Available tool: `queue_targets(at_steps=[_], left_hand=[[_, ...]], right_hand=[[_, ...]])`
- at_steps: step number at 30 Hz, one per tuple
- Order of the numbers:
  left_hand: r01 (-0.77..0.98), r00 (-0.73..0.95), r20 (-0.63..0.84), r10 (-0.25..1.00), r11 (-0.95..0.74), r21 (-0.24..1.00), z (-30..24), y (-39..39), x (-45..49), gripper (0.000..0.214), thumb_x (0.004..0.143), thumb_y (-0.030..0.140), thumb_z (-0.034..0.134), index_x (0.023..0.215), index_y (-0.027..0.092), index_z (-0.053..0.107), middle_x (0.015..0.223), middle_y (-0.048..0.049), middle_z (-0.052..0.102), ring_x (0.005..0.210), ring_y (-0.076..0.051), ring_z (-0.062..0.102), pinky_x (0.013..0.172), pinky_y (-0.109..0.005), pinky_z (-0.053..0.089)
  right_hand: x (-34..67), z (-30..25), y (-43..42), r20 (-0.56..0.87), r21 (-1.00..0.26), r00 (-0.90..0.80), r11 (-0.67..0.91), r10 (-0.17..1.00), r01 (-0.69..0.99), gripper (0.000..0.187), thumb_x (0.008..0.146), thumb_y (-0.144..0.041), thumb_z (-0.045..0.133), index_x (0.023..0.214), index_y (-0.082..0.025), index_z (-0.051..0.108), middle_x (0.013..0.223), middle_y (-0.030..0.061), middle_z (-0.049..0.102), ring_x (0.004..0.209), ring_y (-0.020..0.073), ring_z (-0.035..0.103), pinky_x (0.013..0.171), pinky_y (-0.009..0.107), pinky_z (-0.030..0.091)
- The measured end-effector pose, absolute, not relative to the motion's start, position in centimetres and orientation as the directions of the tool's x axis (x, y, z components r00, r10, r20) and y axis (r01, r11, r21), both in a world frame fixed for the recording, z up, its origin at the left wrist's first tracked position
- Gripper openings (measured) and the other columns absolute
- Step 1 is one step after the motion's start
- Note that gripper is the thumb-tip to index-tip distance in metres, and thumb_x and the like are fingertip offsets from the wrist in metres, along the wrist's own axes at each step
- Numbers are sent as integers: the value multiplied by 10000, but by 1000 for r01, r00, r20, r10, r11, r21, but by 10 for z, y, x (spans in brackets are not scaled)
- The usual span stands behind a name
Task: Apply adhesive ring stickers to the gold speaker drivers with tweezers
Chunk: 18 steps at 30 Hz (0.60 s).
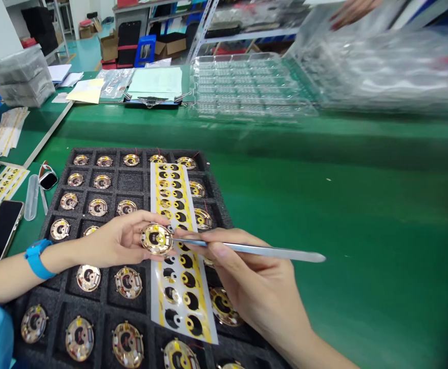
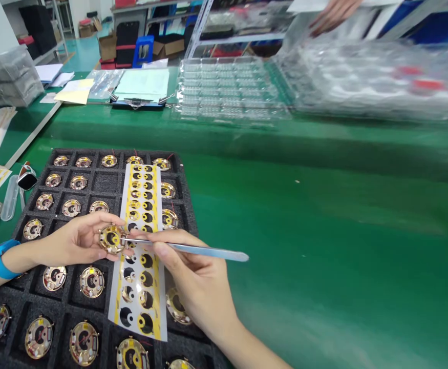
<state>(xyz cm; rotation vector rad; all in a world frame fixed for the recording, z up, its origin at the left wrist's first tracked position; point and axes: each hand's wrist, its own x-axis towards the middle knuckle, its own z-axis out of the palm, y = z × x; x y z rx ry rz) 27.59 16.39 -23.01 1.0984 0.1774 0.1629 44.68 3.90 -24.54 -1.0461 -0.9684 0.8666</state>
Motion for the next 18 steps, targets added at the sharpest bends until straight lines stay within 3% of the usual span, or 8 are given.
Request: queue_targets(at_steps=[5, 9, 18], left_hand=[[-13, 974, -86, 208, 431, 902, -233, 163, 276, 453, 827, 2, 565, 1207, 239, 505, 1317, -51, 518, 1055, -127, 652, 961, -300, 501], [7, 972, -102, 210, 412, 911, -233, 163, 276, 440, 829, 20, 563, 1212, 230, 513, 1365, -69, 483, 1102, -158, 633, 964, -329, 500], [15, 971, -109, 212, 399, 917, -230, 164, 278, 405, 826, -4, 538, 1173, 204, 517, 1262, -61, 529, 1024, -111, 635, 951, -298, 507]], right_hand=[[448, -251, 39, 162, -955, 329, 232, 930, -185, 75, 911, -392, 695, 916, -328, 735, 923, 7, 723, 924, 208, 702, 803, 247, 616], [448, -252, 39, 189, -950, 311, 254, 932, -184, 55, 912, -368, 703, 922, -331, 741, 913, -6, 722, 905, 186, 707, 796, 208, 606], [449, -258, 34, 228, -952, 306, 277, 924, -129, 72, 954, -326, 655, 969, -323, 726, 935, -4, 712, 945, 183, 698, 817, 237, 604]])
